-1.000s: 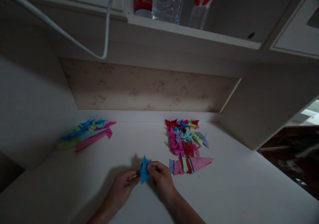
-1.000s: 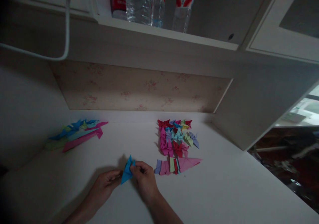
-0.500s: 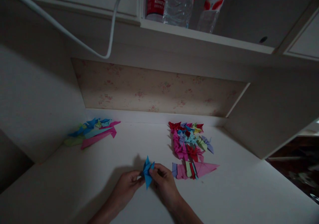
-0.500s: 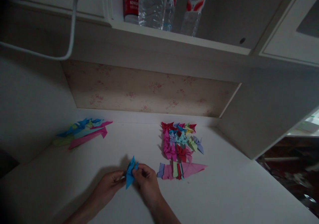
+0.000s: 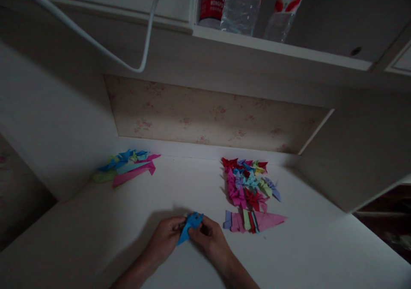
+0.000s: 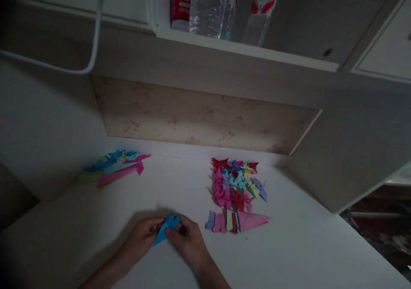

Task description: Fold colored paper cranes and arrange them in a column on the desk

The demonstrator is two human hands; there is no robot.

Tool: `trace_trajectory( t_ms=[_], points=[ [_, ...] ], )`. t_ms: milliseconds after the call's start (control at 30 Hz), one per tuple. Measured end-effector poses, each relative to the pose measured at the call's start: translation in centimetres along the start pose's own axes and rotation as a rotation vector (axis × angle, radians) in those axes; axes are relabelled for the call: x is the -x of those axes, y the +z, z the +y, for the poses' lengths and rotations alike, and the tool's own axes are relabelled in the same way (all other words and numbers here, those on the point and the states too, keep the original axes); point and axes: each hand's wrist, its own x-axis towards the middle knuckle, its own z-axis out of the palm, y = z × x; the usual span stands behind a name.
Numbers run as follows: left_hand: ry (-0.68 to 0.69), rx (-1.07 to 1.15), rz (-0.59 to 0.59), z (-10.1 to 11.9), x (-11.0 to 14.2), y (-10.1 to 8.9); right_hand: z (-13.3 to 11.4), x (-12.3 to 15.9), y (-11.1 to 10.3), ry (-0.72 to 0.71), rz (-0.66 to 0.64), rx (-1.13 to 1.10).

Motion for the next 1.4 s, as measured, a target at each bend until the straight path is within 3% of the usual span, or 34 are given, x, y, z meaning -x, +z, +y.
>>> trace_trajectory(
  t_ms=[167, 467, 700, 867, 1133, 1400],
  points=[
    [-0.005, -0.014, -0.020, -0.2, -0.1, -0.1, 0.1, -0.1, 0.2, -0.004, 0.023, -0.045],
    [-0.005, -0.052, -0.008, -2.3, -0.9, -0.5, 1.7, -0.9, -0.3, -0.050, 0.186, -0.157],
    [-0.003, -0.007, -0.018, -2.8, -0.9, -0.6, -0.5, -0.5, -0.1, -0.046, 0.016, -0.119],
    [-0.031, 0.005, -0.031, -2.6, -0.9, -0.6, -0.5, -0.3, -0.2, -0.046, -0.056, -0.154],
    [-0.011, 0.005, -0.150, -1.0, -0.8, -0.3, -0.2, 0.2, -0.1, -0.026, 0.008, 0.000],
    [-0.010, -0.014, -0.063, -1.8, -0.6, -0.3, 0.8, 0.2, 0.1, 0.018, 0.011, -0.125]
  ],
)
